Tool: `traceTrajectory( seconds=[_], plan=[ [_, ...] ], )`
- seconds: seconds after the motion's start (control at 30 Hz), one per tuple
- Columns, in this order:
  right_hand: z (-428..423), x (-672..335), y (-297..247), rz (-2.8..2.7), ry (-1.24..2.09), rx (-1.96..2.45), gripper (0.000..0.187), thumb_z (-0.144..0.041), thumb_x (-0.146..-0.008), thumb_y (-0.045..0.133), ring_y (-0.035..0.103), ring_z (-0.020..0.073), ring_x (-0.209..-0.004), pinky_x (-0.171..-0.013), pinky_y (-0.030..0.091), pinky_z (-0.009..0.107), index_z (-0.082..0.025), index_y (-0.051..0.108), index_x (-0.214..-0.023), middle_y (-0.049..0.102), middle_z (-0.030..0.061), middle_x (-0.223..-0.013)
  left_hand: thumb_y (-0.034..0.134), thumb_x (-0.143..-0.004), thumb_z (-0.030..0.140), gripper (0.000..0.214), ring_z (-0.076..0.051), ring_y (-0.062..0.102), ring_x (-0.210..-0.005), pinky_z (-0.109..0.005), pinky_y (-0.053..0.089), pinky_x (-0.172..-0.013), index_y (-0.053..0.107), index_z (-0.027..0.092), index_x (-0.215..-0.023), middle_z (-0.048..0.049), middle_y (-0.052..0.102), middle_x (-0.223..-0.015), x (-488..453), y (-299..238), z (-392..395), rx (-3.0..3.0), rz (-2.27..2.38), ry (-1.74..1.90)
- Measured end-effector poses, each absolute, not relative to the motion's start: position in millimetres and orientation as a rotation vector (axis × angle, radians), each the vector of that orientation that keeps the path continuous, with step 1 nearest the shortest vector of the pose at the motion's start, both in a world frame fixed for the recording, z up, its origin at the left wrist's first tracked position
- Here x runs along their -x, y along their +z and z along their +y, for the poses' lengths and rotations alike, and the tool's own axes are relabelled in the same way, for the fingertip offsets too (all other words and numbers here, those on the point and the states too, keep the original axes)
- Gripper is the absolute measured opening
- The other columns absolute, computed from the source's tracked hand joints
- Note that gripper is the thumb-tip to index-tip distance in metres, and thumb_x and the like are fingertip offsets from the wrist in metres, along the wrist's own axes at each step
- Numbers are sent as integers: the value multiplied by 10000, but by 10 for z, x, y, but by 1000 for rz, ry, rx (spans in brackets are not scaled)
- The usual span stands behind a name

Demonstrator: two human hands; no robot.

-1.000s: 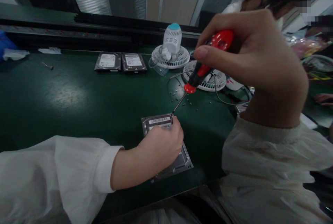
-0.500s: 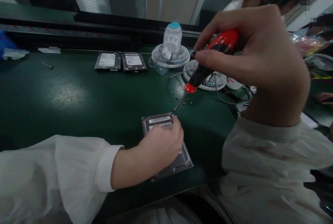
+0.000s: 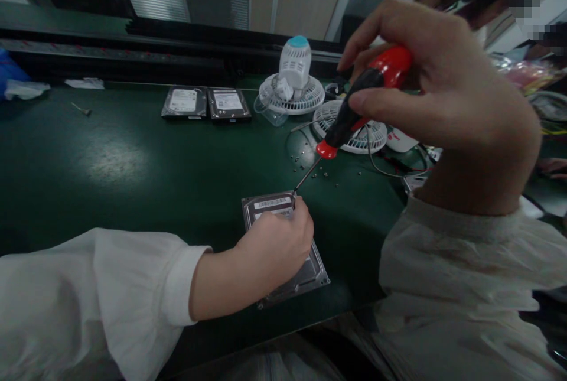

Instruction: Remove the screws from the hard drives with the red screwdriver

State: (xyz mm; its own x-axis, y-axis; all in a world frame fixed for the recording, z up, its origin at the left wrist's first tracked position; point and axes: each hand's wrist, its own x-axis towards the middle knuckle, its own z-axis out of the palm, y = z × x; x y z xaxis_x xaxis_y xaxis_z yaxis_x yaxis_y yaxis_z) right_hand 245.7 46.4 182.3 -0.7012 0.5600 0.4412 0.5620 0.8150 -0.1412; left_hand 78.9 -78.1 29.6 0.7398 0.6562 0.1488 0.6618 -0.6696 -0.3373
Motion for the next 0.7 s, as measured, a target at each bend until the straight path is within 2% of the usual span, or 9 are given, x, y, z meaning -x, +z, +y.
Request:
traceTrajectory(
  seconds=[0.13, 0.23, 0.3, 0.43, 0.5, 0.57, 0.7],
  plan=[
    [458, -2445, 1818, -2482, -48, 944, 349, -600, -858, 599, 474, 145, -769, -784, 378, 378, -253, 564, -865, 579, 37, -905, 493, -1033, 154, 407, -302, 757, -989, -297, 567, -562, 677, 21, -1370, -319, 655, -1379, -785, 301, -788, 2574, -1014, -17],
    [462, -2470, 1823, -2506, -46, 890, 359, -553, -797, 656, 483, 128, -798, -759, 394, 358, -252, 538, -954, 586, 20, -1047, 496, -1029, 151, 410, -309, 752, -1016, -301, 574, -570, 673, 20, -1374, -318, 652, -1385, -782, 303, -781, 2564, -1010, -15],
    [463, -2487, 1832, -2528, -13, 846, 402, -580, -790, 648, 480, 119, -801, -743, 391, 350, -254, 520, -985, 571, 6, -1069, 491, -1031, 149, 409, -321, 741, -1067, -304, 578, -582, 672, 23, -1375, -315, 649, -1391, -783, 305, -777, 2562, -993, -6],
    [457, -2471, 1828, -2533, -32, 863, 364, -609, -871, 568, 446, 133, -766, -745, 362, 370, -248, 532, -904, 545, 21, -913, 477, -1040, 152, 415, -300, 751, -1015, -300, 576, -583, 658, 26, -1392, -313, 645, -1399, -788, 309, -781, 2571, -1000, 20],
    [454, -2455, 1811, -2503, -69, 889, 330, -562, -892, 585, 444, 133, -749, -751, 348, 372, -237, 538, -857, 532, 25, -857, 481, -1039, 154, 415, -303, 747, -1036, -300, 580, -596, 658, 25, -1392, -312, 645, -1400, -787, 307, -786, 2567, -1005, 14],
    [451, -2453, 1794, -2492, -63, 849, 283, -481, -857, 644, 446, 117, -752, -754, 357, 349, -219, 537, -868, 547, 17, -887, 488, -1036, 154, 413, -310, 741, -1062, -299, 580, -607, 663, 25, -1386, -311, 648, -1394, -783, 303, -787, 2561, -999, -2],
    [436, -2469, 1790, -2562, 212, 631, 336, -379, -793, 712, 578, 105, -863, -728, 440, 275, -217, 507, -1004, 570, -1, -1002, 496, -1031, 158, 403, -297, 746, -999, -296, 567, -593, 683, 30, -1364, -306, 664, -1371, -776, 294, -784, 2550, -1008, -47]
  ],
)
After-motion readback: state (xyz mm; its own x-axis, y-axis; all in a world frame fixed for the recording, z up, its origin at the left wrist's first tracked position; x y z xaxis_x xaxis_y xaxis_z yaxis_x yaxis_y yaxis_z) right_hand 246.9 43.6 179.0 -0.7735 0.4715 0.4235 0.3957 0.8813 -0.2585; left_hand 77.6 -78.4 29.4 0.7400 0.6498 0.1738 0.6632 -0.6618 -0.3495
